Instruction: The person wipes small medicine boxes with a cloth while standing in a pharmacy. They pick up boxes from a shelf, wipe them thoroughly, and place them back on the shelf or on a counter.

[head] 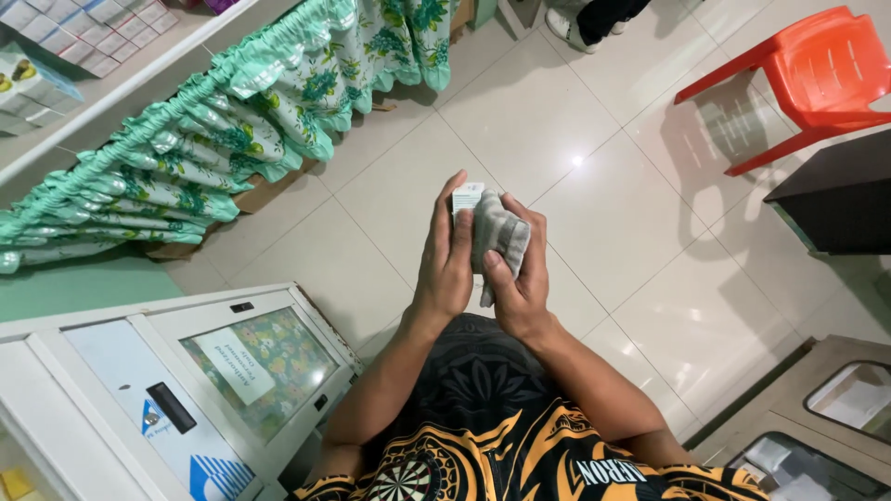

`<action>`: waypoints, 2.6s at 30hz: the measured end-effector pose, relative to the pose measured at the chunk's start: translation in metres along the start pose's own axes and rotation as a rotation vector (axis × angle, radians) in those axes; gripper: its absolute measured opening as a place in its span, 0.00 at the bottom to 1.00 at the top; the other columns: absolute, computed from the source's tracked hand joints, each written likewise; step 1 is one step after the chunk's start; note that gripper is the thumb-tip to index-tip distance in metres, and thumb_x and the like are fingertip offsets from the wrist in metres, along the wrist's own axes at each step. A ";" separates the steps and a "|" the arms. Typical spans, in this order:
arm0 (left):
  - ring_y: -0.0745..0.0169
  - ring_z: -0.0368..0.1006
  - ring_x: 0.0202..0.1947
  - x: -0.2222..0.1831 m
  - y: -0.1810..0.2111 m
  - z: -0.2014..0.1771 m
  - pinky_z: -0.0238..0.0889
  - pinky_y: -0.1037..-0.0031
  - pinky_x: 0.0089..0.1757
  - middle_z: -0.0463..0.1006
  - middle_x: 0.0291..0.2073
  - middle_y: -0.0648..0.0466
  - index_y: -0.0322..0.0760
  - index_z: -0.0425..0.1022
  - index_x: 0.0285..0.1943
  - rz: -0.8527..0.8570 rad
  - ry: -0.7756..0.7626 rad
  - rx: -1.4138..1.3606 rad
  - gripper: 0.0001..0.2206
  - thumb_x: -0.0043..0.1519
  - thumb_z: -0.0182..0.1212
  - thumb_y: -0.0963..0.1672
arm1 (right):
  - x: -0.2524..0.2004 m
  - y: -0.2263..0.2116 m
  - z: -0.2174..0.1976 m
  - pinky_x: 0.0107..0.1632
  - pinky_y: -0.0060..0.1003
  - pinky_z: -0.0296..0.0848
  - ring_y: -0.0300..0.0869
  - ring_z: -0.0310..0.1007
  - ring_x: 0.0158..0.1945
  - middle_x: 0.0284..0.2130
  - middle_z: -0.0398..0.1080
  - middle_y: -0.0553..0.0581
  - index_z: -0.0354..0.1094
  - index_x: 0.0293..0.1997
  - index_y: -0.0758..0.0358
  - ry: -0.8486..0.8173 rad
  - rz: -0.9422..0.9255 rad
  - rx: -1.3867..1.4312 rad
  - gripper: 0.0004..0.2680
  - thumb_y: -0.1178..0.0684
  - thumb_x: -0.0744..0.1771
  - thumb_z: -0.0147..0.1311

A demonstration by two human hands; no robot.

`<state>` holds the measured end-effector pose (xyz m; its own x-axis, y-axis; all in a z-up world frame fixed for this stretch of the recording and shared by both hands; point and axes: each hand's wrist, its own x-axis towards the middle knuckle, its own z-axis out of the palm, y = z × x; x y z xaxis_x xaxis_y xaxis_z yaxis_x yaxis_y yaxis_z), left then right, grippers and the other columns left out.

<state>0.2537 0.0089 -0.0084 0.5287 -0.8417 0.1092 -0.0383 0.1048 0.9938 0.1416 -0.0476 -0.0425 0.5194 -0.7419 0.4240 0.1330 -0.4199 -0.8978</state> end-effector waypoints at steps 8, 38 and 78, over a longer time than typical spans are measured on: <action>0.34 0.53 0.72 -0.009 0.009 -0.010 0.44 0.45 0.66 0.60 0.69 0.32 0.37 0.52 0.78 -0.009 -0.029 -0.039 0.24 0.73 0.42 0.48 | 0.022 0.001 0.012 0.65 0.51 0.55 0.50 0.59 0.60 0.57 0.57 0.64 0.51 0.73 0.67 0.006 -0.020 -0.042 0.24 0.46 0.70 0.52; 0.34 0.57 0.68 -0.033 0.011 -0.032 0.44 0.44 0.65 0.62 0.65 0.32 0.32 0.49 0.77 0.080 0.135 -0.083 0.24 0.73 0.40 0.48 | 0.016 0.000 0.034 0.65 0.55 0.56 0.56 0.60 0.62 0.58 0.58 0.67 0.53 0.68 0.73 -0.177 -0.095 0.028 0.21 0.47 0.71 0.46; 0.26 0.54 0.70 -0.032 0.012 -0.032 0.47 0.42 0.65 0.59 0.68 0.26 0.32 0.48 0.78 0.010 0.052 0.032 0.26 0.74 0.40 0.50 | 0.023 -0.013 0.021 0.65 0.47 0.58 0.47 0.61 0.59 0.56 0.57 0.62 0.53 0.72 0.69 -0.152 -0.102 -0.055 0.22 0.47 0.71 0.49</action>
<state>0.2638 0.0539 -0.0004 0.5719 -0.8117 0.1189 -0.0710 0.0954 0.9929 0.1699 -0.0484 -0.0238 0.6280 -0.6077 0.4861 0.1476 -0.5203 -0.8411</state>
